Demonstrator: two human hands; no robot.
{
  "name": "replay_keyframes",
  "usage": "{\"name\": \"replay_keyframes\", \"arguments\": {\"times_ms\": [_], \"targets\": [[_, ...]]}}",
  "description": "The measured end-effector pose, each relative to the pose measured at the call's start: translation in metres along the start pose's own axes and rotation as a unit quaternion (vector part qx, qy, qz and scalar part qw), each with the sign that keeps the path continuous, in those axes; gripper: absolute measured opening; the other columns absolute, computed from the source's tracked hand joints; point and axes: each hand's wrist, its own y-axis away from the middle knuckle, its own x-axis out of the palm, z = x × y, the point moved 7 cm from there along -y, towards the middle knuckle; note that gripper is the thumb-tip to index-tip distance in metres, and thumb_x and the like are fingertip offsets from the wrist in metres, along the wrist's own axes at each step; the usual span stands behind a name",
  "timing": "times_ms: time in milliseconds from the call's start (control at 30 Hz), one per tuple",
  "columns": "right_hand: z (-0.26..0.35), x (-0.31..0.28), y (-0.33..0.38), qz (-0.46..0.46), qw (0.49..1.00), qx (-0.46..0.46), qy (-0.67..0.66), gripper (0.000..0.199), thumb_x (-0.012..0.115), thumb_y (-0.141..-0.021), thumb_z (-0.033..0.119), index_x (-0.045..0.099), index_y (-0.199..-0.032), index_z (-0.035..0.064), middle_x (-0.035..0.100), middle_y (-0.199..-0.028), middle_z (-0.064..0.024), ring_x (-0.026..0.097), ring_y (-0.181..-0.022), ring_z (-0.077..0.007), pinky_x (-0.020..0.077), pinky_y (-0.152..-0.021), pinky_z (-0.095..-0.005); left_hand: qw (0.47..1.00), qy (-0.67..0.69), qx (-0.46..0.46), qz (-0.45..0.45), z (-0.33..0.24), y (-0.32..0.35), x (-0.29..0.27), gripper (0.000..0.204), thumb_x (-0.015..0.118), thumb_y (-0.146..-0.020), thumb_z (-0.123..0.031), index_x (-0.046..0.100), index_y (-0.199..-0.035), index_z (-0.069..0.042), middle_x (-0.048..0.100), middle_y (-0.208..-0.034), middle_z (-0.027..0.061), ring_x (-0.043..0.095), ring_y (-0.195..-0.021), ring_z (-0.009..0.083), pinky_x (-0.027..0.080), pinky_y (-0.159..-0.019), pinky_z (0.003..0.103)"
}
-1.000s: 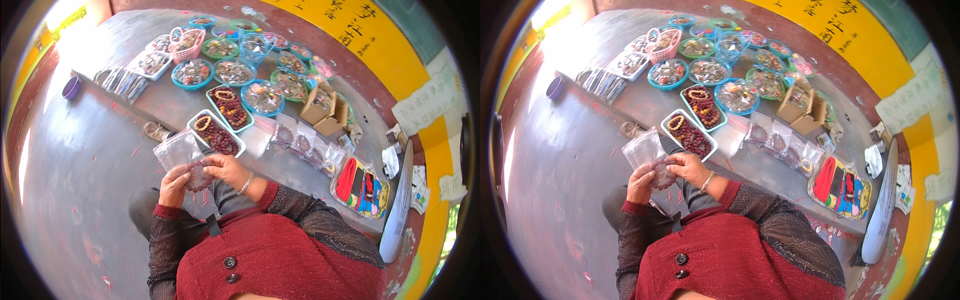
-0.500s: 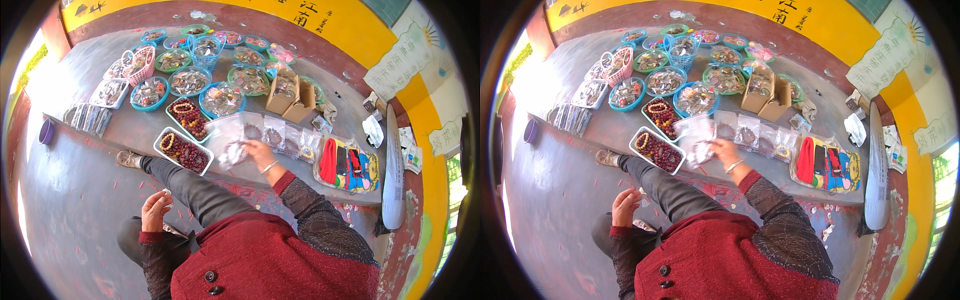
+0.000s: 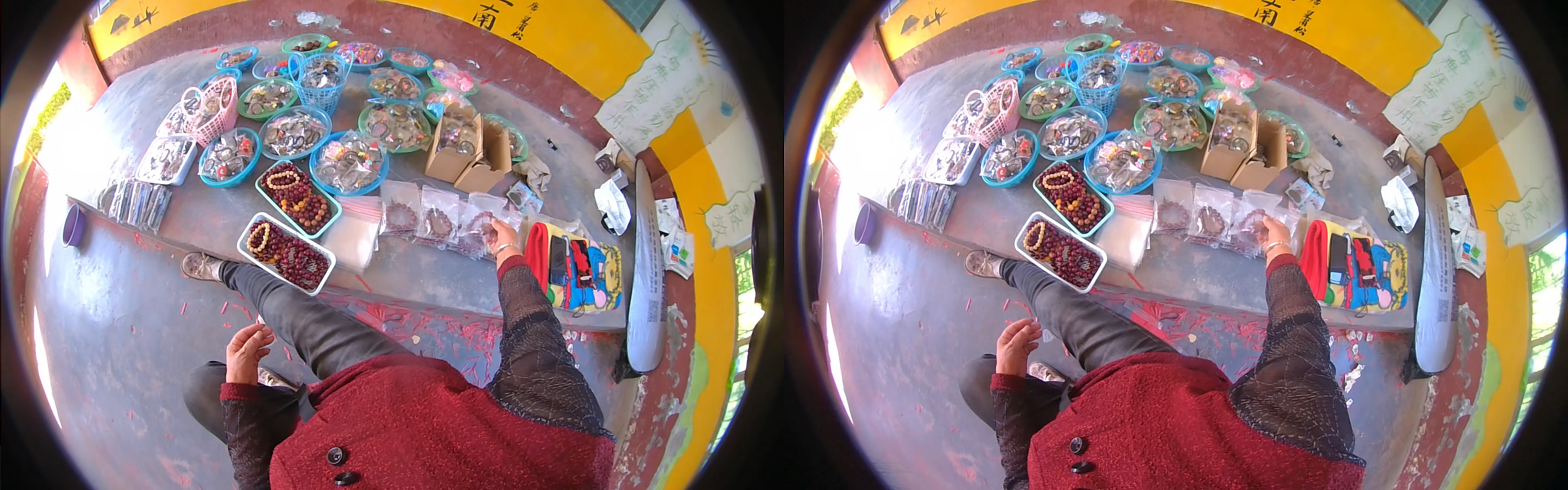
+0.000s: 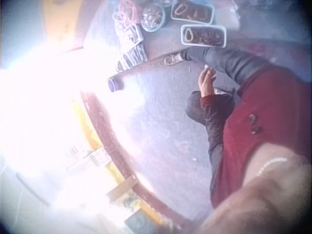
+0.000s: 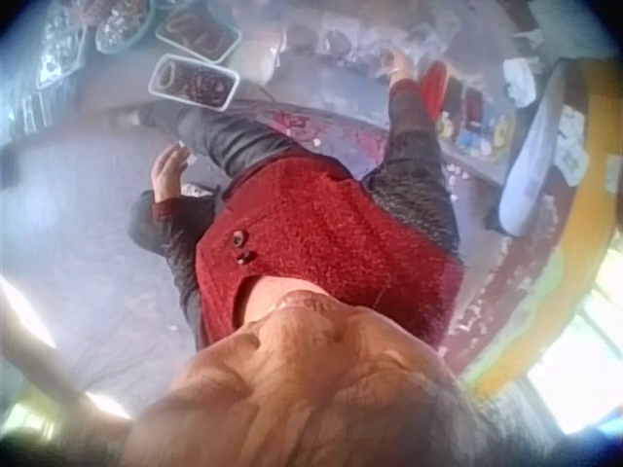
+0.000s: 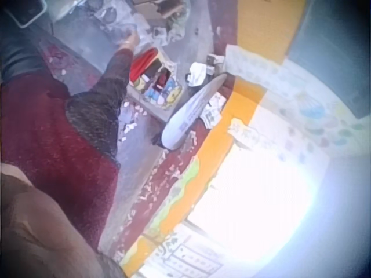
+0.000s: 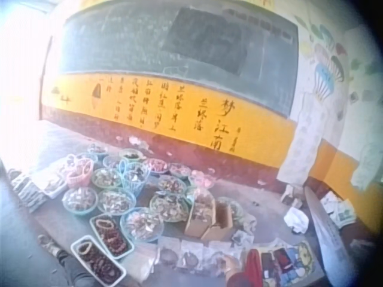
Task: The person sits on the floor and repeatedly picks up small plastic bags and beaded bracelets from trays. They place the bracelets into the bags and set the filled bags down on the floor.
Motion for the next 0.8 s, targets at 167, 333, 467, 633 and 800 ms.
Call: {"name": "replay_keyframes", "arguments": {"times_ms": [167,333,467,633,800], "targets": [[-0.029,-0.017,-0.037,-0.024,0.996,0.072,0.044,0.010,0.059,-0.084,0.015,0.058,-0.093,0.0122,0.060,-0.079,-0.0024,0.053,-0.061,-0.0180,0.0445,-0.051,-0.0347,1.000,-0.014,-0.017,0.003,0.011,-0.010,0.001,0.021,0.056,-0.087,-0.012,0.059,-0.106,-0.002,0.065,-0.094,0.0092,0.064,-0.082,0.0154,0.049,-0.065,0.023],[-0.056,-0.019,-0.048,-0.055,0.962,0.094,0.249,0.022,0.057,-0.081,0.010,0.056,-0.103,0.0055,0.059,-0.093,-0.0098,0.058,-0.073,-0.0235,0.0506,-0.054,-0.0341,0.998,-0.045,-0.030,-0.011,0.017,-0.010,-0.005,0.022,0.057,-0.087,-0.013,0.059,-0.106,-0.002,0.065,-0.094,0.0093,0.064,-0.083,0.0162,0.049,-0.066,0.024],[-0.062,-0.048,-0.089,-0.037,0.914,0.056,0.400,0.027,0.058,-0.080,0.012,0.057,-0.105,0.0031,0.061,-0.094,-0.0136,0.060,-0.079,-0.0278,0.0524,-0.060,-0.0373,0.998,-0.060,-0.032,-0.003,0.020,-0.017,0.001,0.023,0.056,-0.087,-0.015,0.059,-0.106,-0.002,0.065,-0.095,0.0091,0.064,-0.083,0.0162,0.048,-0.067,0.025],[-0.017,-0.029,-0.057,-0.198,0.779,-0.169,0.570,0.031,0.054,-0.077,0.020,0.060,-0.104,0.0059,0.061,-0.104,-0.0185,0.060,-0.093,-0.0334,0.0470,-0.082,-0.0404,0.995,-0.090,-0.008,-0.041,0.003,-0.004,0.008,0.021,0.056,-0.087,-0.017,0.060,-0.099,0.000,0.065,-0.092,0.0094,0.063,-0.083,0.0160,0.047,-0.067,0.024],[0.034,0.092,0.056,-0.058,0.790,-0.391,0.468,0.033,0.056,-0.078,0.015,0.059,-0.110,0.0072,0.061,-0.103,-0.0177,0.061,-0.092,-0.0311,0.0480,-0.080,-0.0366,0.927,0.025,0.298,0.226,-0.122,0.117,0.071,0.011,0.052,-0.082,-0.011,0.055,-0.076,-0.002,0.056,-0.067,0.0032,0.050,-0.059,0.0122,0.038,-0.050,0.028]]}}
